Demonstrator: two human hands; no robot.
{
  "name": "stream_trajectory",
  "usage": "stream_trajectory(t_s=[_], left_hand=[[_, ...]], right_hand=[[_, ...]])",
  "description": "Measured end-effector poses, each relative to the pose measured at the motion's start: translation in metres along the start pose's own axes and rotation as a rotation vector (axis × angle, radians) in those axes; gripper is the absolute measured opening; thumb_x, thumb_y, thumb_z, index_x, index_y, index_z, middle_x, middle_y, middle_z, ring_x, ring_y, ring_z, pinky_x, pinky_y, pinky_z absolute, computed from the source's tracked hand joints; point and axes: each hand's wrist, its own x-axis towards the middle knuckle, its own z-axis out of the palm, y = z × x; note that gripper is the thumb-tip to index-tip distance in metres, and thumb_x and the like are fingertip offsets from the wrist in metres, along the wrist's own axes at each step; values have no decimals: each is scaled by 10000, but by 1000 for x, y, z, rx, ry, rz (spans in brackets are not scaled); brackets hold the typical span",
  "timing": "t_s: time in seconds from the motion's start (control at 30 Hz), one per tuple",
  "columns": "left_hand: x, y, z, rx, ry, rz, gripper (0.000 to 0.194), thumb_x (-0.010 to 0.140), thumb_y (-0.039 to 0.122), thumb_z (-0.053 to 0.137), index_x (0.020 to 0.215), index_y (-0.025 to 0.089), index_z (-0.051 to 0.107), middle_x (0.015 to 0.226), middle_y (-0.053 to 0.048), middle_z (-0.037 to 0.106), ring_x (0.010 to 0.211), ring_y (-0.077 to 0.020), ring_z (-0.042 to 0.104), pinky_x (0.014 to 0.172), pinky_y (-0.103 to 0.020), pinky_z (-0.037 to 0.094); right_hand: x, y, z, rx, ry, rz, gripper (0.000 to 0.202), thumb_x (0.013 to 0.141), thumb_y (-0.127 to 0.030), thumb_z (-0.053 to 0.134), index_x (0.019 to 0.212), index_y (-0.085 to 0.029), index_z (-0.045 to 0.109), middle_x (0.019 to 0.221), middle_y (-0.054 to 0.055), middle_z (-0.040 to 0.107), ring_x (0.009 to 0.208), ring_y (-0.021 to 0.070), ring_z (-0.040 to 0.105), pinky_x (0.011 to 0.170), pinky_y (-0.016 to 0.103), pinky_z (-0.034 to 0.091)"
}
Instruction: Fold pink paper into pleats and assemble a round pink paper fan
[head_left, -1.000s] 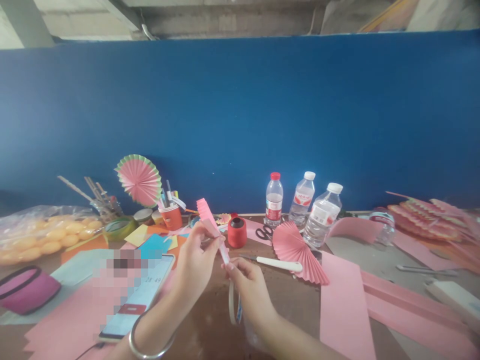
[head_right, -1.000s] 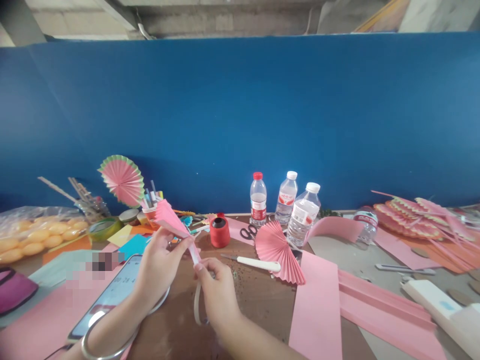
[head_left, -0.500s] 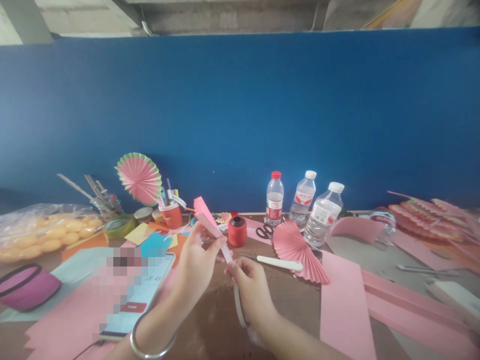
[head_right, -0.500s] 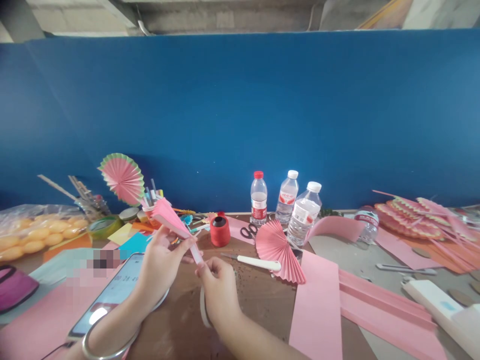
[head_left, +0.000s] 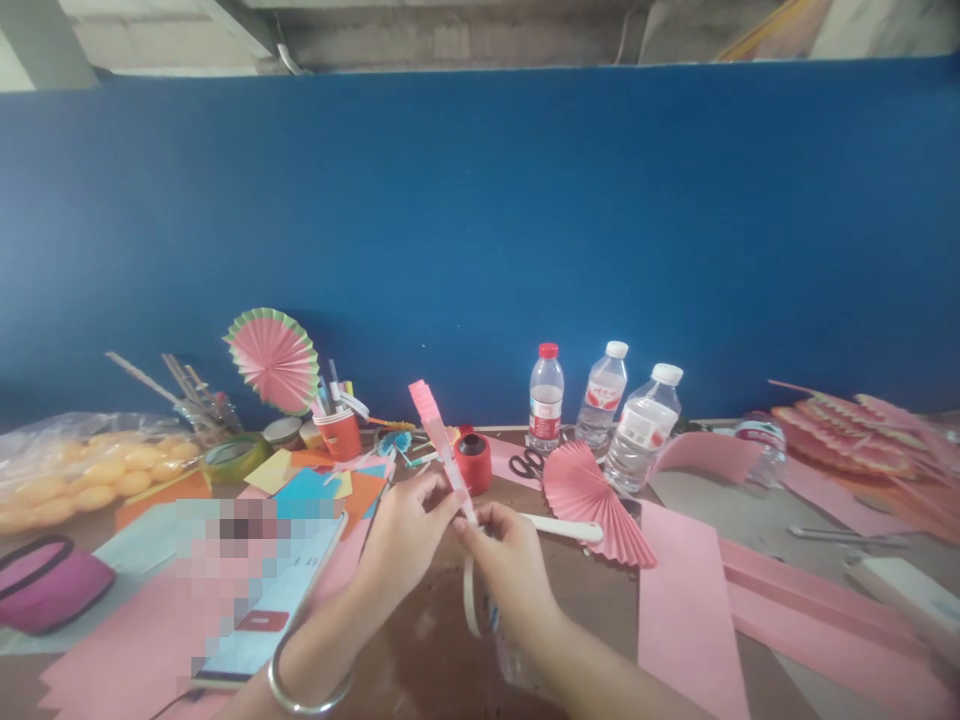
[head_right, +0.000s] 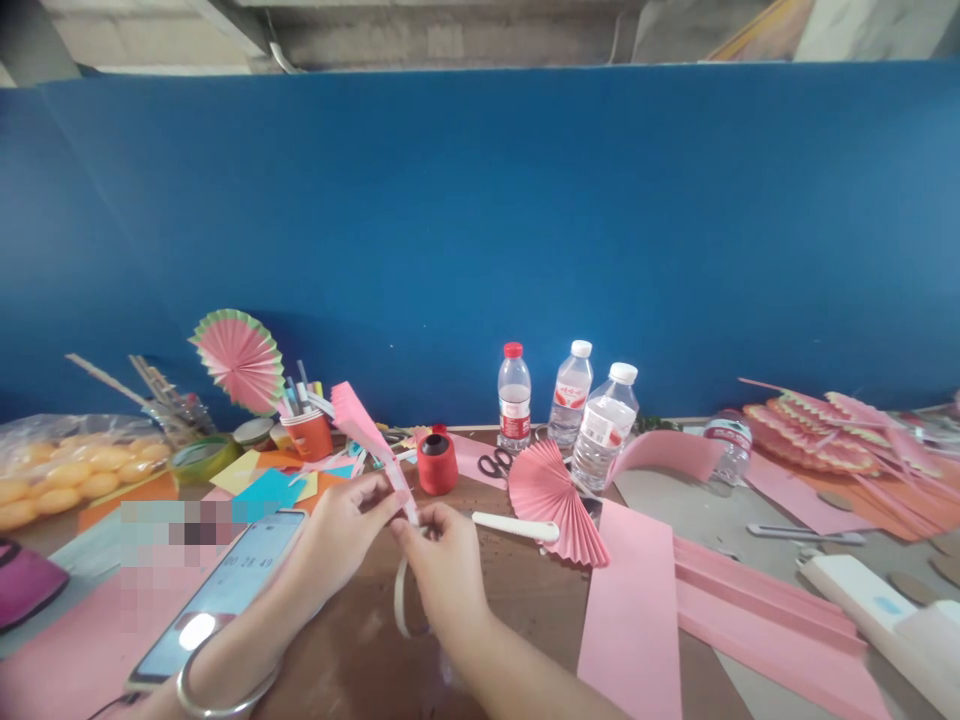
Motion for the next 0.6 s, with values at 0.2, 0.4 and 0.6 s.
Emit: stream_trajectory(t_s=[0.2, 0.4, 0.6], left_hand=[[0, -3, -3, 140, 81, 10, 192, 806, 290, 469, 646, 212, 542, 604, 10, 590, 569, -167, 554, 559, -253, 402], [3, -4, -4, -61, 58, -31, 161, 793, 295, 490, 669, 217, 554, 636, -10, 628, 599, -192, 608, 584, -277, 468], [8, -7, -7, -357, 28, -105, 140, 791, 323, 520, 717, 208, 552, 635, 9, 622, 545, -178, 628, 567, -301, 528]], right_hand=[[2, 5, 1, -27, -52, 149, 253, 686, -333, 590, 525, -138, 578, 423, -51, 420, 434, 90, 329, 460, 225, 240], [-1, 8, 2, 105, -141, 128, 186, 674, -281, 606, 571, -129, 643, 509, -22, 529, 518, 110, 428, 557, 234, 306], [-4, 11, 4, 184, -153, 187, 210, 673, -298, 606, 581, -122, 675, 569, 28, 598, 608, 151, 494, 639, 263, 332]])
